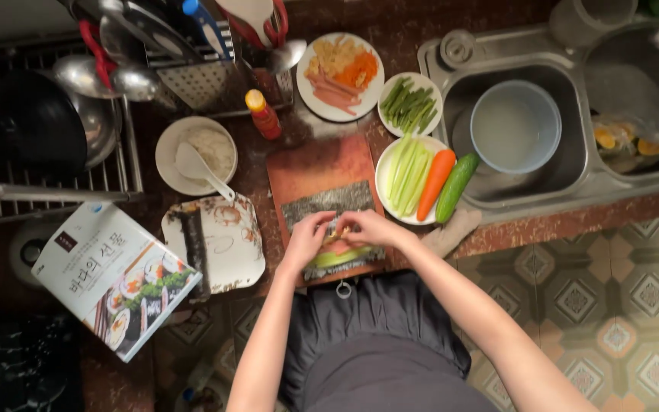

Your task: Spreading cooked rice on a seaweed sheet and adding sliced ingredients to prepare kimbap.

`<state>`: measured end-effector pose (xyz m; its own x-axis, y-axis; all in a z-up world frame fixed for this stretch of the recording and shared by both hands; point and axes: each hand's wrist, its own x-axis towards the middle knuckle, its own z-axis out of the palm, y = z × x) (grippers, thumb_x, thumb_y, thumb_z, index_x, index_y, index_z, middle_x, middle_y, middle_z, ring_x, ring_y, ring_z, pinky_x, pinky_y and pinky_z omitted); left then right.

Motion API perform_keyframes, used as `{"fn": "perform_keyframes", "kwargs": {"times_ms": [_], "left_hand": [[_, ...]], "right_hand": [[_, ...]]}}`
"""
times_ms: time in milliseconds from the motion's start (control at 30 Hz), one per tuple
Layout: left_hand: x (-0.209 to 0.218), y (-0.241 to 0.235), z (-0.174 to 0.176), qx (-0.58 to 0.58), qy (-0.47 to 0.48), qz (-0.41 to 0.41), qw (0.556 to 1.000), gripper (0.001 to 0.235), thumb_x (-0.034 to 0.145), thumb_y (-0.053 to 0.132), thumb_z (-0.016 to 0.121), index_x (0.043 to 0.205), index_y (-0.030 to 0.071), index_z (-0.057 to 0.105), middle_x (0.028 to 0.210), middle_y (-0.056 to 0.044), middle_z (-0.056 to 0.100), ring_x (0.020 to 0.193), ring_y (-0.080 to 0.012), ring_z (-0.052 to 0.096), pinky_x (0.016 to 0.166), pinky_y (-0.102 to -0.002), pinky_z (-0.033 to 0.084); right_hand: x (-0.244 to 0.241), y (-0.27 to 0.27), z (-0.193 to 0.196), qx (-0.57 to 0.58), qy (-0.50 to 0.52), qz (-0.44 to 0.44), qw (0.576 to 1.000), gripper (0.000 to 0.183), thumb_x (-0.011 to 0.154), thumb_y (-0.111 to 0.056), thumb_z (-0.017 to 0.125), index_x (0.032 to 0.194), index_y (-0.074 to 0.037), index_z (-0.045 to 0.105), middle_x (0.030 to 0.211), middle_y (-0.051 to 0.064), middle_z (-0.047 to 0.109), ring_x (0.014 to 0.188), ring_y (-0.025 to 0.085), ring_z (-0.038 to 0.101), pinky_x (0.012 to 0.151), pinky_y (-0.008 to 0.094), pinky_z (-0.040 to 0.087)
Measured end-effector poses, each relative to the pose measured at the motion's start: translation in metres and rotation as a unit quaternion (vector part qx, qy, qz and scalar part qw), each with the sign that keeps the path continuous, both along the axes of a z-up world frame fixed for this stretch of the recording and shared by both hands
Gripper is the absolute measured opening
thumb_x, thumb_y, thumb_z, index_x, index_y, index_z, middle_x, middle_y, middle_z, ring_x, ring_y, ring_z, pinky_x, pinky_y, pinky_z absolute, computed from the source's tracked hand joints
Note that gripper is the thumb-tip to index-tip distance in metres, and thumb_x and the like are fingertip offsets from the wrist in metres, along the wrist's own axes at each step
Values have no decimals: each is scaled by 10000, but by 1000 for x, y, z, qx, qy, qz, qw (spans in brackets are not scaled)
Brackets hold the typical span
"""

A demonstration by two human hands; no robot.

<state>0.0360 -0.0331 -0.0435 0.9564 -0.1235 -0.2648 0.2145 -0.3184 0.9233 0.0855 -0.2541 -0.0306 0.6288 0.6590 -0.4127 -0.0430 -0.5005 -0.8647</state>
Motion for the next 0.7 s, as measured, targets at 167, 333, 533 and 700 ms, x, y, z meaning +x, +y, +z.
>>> {"fn": "perform_keyframes", "kwargs": {"times_ms": [167, 333, 533, 700], "left_hand": [[-10, 0, -7, 82, -63, -90, 991, 247, 909, 123, 680, 1142, 62, 738, 1100, -125, 738, 1067, -308, 686, 941, -423, 517], [-18, -11, -4, 188, -80, -108, 973, 196, 866, 173, 739, 1041, 98, 781, 1030, -90, 733, 1047, -308, 667, 922, -472, 468], [-25, -16, -15, 217, -95, -92, 967, 164, 847, 161, 739, 995, 122, 798, 1006, -60, 727, 1063, -284, 641, 941, -463, 435], [-22, -14, -8, 221, -70, -121, 965, 149, 881, 183, 726, 994, 132, 809, 985, -73, 706, 1058, -285, 629, 966, -472, 405]], "right_hand": [[-19, -2, -5, -10, -95, -8, 995, 248, 853, -107, 731, 1093, -65, 683, 1039, 105, 734, 937, 243, 728, 828, 357, 571], [-36, -15, -19, -18, -210, -27, 977, 236, 826, -68, 741, 1062, -59, 738, 1053, 133, 729, 980, 306, 697, 852, 387, 554], [-44, -10, -6, -61, -126, -160, 977, 319, 853, -134, 738, 1163, -66, 704, 994, 124, 715, 927, 285, 710, 841, 381, 555], [-49, -9, -16, -51, -219, -122, 967, 146, 869, -114, 722, 986, -45, 774, 984, 130, 727, 946, 328, 685, 839, 407, 537]]}}
